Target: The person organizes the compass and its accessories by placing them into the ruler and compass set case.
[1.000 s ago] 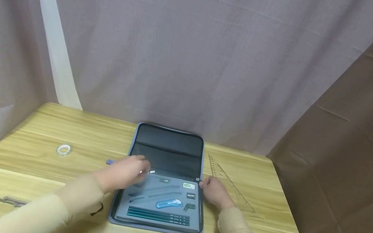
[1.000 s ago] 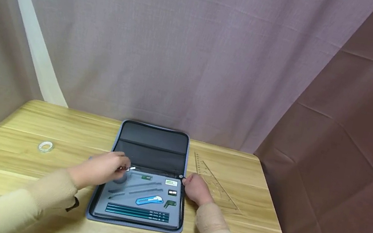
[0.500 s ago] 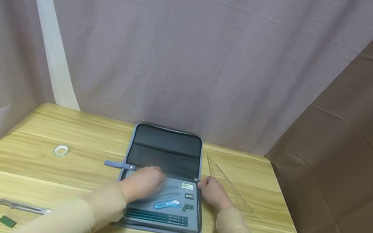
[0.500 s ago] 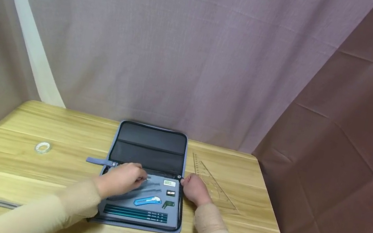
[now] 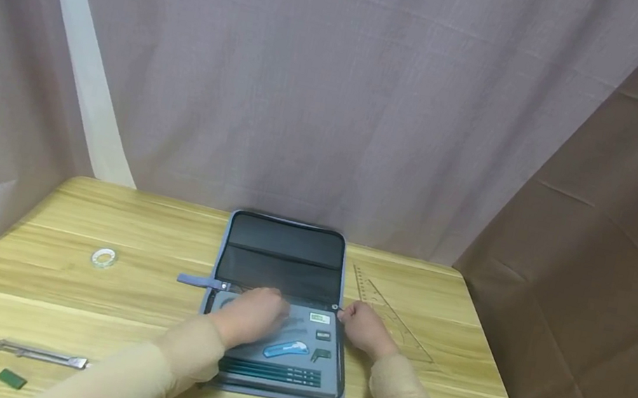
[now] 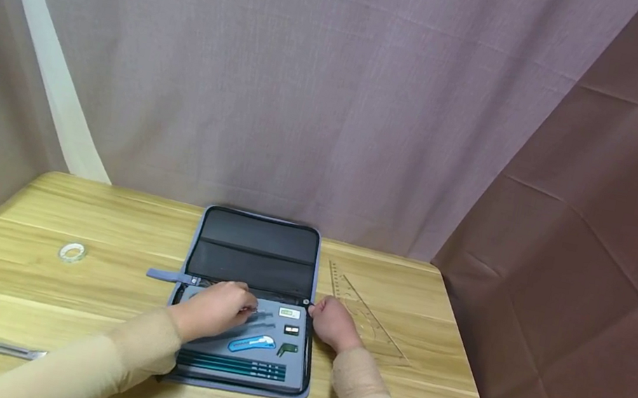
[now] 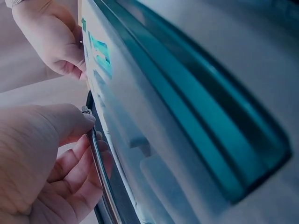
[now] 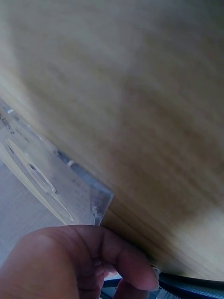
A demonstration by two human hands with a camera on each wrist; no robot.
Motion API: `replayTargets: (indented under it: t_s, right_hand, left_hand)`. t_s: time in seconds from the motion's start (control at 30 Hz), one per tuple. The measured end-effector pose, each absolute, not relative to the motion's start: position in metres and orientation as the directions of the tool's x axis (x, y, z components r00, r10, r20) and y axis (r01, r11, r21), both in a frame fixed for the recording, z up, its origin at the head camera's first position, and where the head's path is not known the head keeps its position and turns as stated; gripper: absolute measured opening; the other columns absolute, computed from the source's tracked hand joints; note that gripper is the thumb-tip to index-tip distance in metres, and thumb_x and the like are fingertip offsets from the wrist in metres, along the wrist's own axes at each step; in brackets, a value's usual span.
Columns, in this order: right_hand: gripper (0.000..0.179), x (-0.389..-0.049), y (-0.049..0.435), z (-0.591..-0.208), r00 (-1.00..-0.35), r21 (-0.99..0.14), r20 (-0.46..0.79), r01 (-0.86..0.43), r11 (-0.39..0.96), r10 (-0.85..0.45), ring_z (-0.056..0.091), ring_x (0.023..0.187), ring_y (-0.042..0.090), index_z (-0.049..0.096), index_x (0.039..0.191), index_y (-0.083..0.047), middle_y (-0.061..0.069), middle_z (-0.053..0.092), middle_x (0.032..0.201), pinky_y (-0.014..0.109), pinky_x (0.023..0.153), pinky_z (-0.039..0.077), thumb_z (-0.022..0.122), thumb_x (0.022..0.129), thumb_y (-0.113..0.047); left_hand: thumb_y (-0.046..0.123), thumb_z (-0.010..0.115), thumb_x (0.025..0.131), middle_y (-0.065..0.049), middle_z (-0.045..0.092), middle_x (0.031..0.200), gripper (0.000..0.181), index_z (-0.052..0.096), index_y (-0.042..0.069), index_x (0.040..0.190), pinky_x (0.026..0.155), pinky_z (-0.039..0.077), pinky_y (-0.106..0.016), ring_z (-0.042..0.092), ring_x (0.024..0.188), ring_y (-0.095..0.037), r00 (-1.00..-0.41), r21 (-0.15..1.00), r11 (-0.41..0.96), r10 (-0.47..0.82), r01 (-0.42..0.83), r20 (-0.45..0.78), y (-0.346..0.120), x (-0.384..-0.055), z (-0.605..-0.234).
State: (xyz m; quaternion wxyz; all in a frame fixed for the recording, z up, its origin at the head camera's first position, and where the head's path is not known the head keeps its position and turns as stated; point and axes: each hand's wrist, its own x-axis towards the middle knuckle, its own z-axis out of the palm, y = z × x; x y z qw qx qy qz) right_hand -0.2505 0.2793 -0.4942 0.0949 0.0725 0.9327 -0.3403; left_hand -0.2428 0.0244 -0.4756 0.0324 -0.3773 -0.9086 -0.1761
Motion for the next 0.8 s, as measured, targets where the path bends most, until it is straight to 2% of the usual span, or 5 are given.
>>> replayTargets:
  t_s: [0.3,0.5,0.67,0.8]
  right_hand:
    - [0.024,-0.252,0.280,-0.495,-0.976,-0.610,-0.210,0.179,0.772,0.060,0.050,0.066,0.021,0.056,0.082,-0.006,0.007,0.054,0.074,0.032,0.053,0.043,0.054,0.099,-0.023]
    - [0.026,-0.251,0.280,-0.495,-0.975,-0.609,-0.216,0.182,0.772,0.060,0.050,0.065,0.021,0.056,0.080,-0.006,0.007,0.053,0.074,0.032,0.052,0.043,0.053,0.099,-0.024]
    - [0.026,-0.251,0.280,-0.495,-0.976,-0.610,-0.211,0.178,0.772,0.058,0.050,0.064,0.021,0.056,0.080,-0.006,0.008,0.053,0.073,0.032,0.051,0.043,0.053,0.099,-0.024]
    - [0.025,-0.251,0.280,-0.495,-0.976,-0.603,-0.210,0.181,0.777,0.064,0.050,0.066,0.021,0.056,0.082,-0.006,0.007,0.053,0.075,0.032,0.052,0.043,0.053,0.099,-0.024]
  left_hand:
    - [0.018,0.058,0.096,0.006,0.064,0.079,0.016,0.073,0.015,0.092,0.071,0.053,-0.030,0.060,0.076,-0.011,-0.723,0.295,0.664,0.666,0.687,0.185,0.030,-0.242,-0.477]
    - [0.018,0.058,0.096,0.005,0.062,0.076,0.017,0.073,0.015,0.088,0.069,0.053,-0.029,0.059,0.073,-0.012,-0.728,0.282,0.674,0.660,0.683,0.185,0.036,-0.241,-0.480]
    - [0.018,0.058,0.096,0.005,0.060,0.075,0.018,0.072,0.016,0.085,0.068,0.053,-0.028,0.058,0.071,-0.011,-0.729,0.255,0.684,0.660,0.683,0.183,0.040,-0.240,-0.481]
    - [0.017,0.058,0.095,0.003,0.061,0.079,0.016,0.072,0.015,0.088,0.068,0.053,-0.028,0.058,0.073,-0.013,-0.724,0.214,0.691,0.660,0.690,0.202,0.043,-0.238,-0.481]
